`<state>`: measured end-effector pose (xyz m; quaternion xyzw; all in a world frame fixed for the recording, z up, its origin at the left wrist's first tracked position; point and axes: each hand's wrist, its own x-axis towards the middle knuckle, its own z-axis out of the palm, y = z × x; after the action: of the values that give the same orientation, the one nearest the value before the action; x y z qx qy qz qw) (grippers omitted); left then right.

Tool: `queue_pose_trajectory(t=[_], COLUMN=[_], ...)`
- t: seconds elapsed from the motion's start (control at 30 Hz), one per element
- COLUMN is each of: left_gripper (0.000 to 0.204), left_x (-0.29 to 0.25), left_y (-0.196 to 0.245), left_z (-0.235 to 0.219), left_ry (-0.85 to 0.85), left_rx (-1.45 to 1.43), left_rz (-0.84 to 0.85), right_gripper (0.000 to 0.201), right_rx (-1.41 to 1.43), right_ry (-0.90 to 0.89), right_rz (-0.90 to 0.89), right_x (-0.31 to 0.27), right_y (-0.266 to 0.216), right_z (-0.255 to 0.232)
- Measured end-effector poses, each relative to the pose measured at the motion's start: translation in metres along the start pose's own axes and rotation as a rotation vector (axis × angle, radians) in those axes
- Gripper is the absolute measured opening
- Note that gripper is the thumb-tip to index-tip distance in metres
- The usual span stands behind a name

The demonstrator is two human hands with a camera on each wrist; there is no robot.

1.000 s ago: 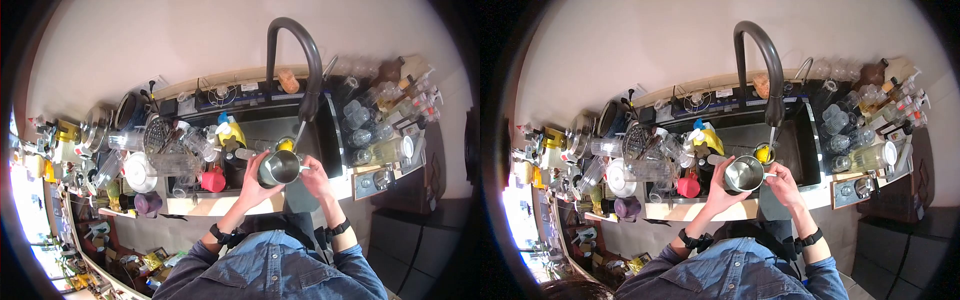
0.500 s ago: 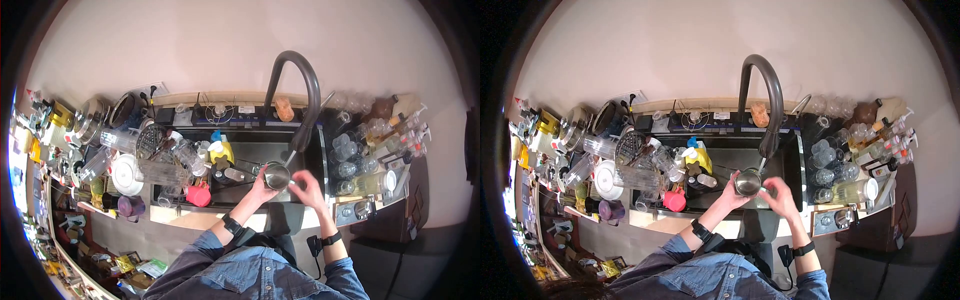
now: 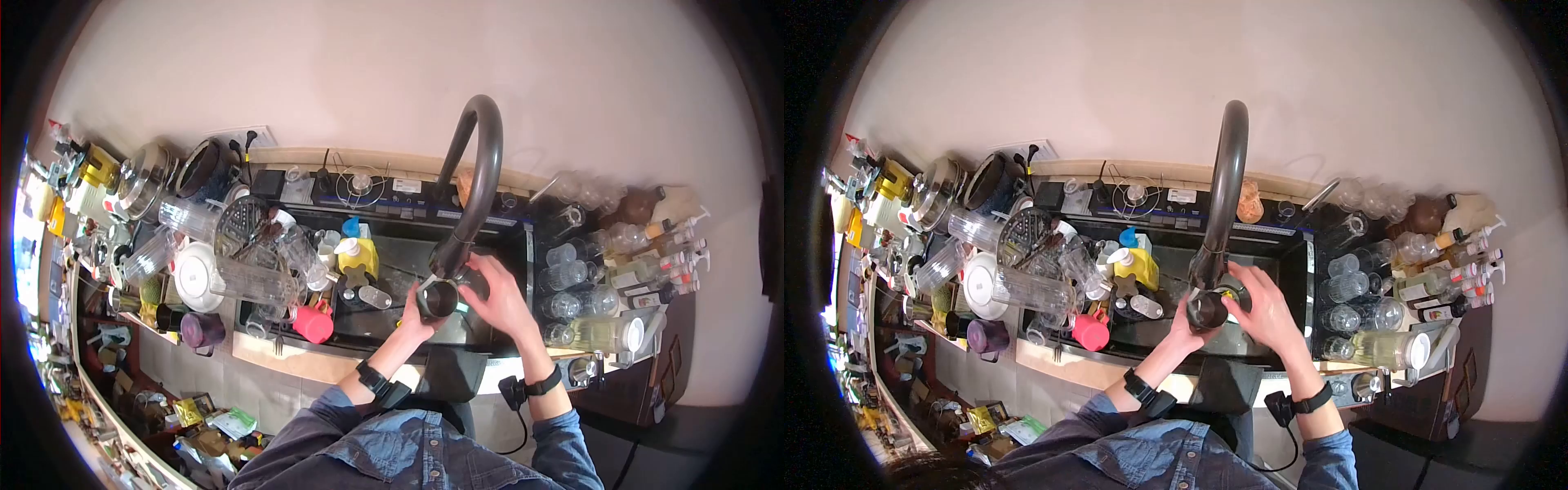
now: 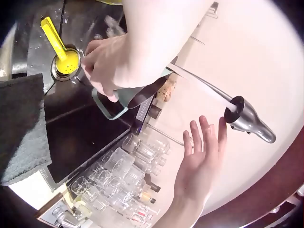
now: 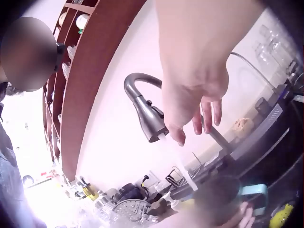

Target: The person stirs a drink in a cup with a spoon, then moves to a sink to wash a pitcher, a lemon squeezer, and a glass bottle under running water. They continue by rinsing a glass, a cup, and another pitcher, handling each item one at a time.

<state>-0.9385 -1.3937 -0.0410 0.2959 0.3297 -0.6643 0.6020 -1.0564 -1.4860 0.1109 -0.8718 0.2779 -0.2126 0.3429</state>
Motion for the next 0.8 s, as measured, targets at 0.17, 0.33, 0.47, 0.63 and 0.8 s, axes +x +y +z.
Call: queue_pose_trajectory(t=[0.17,0.33,0.47,0.63,0.8], left_gripper=[0.057,0.049,0.067,0.085,0.079], left_x=[-0.012,0.009,0.022,0.02,-0.017], left_y=[0.0,-0.002,-0.014,-0.033,-0.041], left_z=[-0.017,-0.053,-0.071,-0.071,-0.044], left_ry=[-0.047,-0.108,0.233,0.441,0.261], left_rx=[-0.122,-0.003,0.323,1.017,1.234], left_rz=[-0.006,0.072,0.422,1.077,1.366], right_gripper=[0.049,0.055,0.051,0.04,0.04], right_rx=[-0.152,-0.489,-0.428,-0.413,-0.163], right_ry=[0.022,0.121,0.276,0.278,0.342], right_rz=[-0.072,0.014,-0.116,0.106,0.322], right_x=[0.054,0.117,0.134,0.104,-0.002], right_y=[0.105,0.161,0.203,0.148,0.112], right_z=[0.013,0.033,0.056,0.032,0.008])
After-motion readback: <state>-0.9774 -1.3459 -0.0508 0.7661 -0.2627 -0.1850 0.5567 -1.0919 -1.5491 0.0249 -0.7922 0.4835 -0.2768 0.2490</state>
